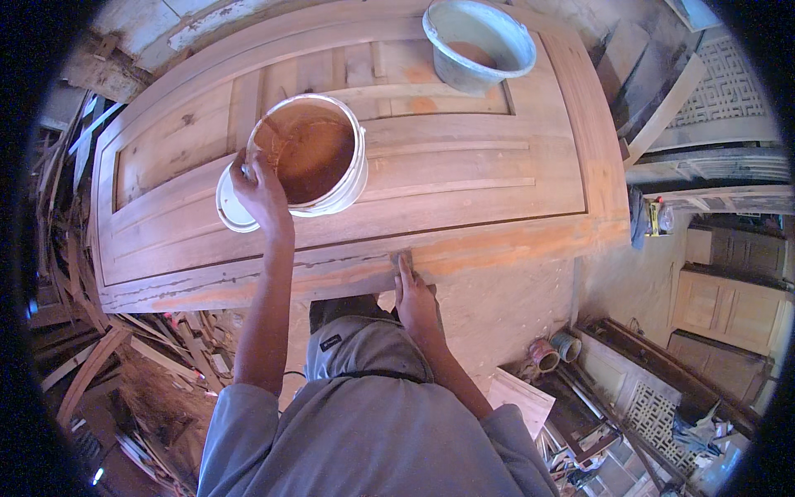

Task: The person mixes a wood-filler substance in a bucket using a brush and applies it to the edges and crevices of a wooden door using a small spatula tool and their hands.

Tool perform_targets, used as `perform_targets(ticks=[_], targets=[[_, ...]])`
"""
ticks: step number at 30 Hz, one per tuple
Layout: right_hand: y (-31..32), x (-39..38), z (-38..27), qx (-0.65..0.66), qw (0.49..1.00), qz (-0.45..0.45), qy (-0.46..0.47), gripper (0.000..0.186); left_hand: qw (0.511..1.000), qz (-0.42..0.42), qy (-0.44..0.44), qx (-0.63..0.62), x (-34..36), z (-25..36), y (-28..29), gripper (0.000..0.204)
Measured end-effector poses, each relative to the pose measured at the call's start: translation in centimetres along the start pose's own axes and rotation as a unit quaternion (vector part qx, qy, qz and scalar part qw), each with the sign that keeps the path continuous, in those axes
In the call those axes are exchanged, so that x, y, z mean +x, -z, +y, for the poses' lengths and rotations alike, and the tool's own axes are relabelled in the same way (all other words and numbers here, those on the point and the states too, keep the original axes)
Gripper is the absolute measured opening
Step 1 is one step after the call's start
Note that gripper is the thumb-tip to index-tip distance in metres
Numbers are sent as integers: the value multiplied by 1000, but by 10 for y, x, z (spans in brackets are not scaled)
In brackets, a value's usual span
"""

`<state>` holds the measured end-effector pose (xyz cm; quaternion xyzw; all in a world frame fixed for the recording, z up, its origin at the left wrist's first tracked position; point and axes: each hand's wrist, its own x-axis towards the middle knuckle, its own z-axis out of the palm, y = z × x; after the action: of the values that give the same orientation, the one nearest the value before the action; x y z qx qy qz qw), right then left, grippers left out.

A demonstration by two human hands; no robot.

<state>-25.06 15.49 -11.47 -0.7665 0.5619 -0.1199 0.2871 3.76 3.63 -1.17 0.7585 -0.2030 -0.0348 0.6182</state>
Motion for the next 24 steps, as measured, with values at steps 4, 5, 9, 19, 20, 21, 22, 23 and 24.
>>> perform_targets(ticks=[4, 5, 9, 19, 20, 21, 22, 23, 24], targets=[[3, -3, -3, -51, 996, -59, -37, 49, 1000, -8, -12, 10, -1, -2, 0, 45], [16, -1, -13, -60, 992, -98, -58, 50, 1000, -8, 3, -5, -2, -1, 1, 45], [28, -1, -13, -27, 992, -121, -16, 51, 1000, -4, 3, -29, -1, 4, -1, 45], [15, -17, -20, -39, 991, -121, -33, 50, 1000, 2, 17, 10, -1, 2, 2, 44], [19, -15, -13, -6, 995, -101, 14, 49, 1000, 10, 4, 23, -1, 3, 1, 43], [23, -13, -8, 27, 994, -81, 62, 48, 1000, 11, 10, 12, -2, 3, -1, 43], [34, -5, -17, -19, 990, -131, 58, 47, 1000, 15, 16, 3, -1, 1, -1, 43], [54, 11, -34, -67, 980, -180, 54, 45, 1000, 18, 23, -5, -1, -1, -1, 42], [68, 26, -44, -113, 966, -227, 48, 44, 1000, 16, 19, -5, -1, -3, -2, 42]])
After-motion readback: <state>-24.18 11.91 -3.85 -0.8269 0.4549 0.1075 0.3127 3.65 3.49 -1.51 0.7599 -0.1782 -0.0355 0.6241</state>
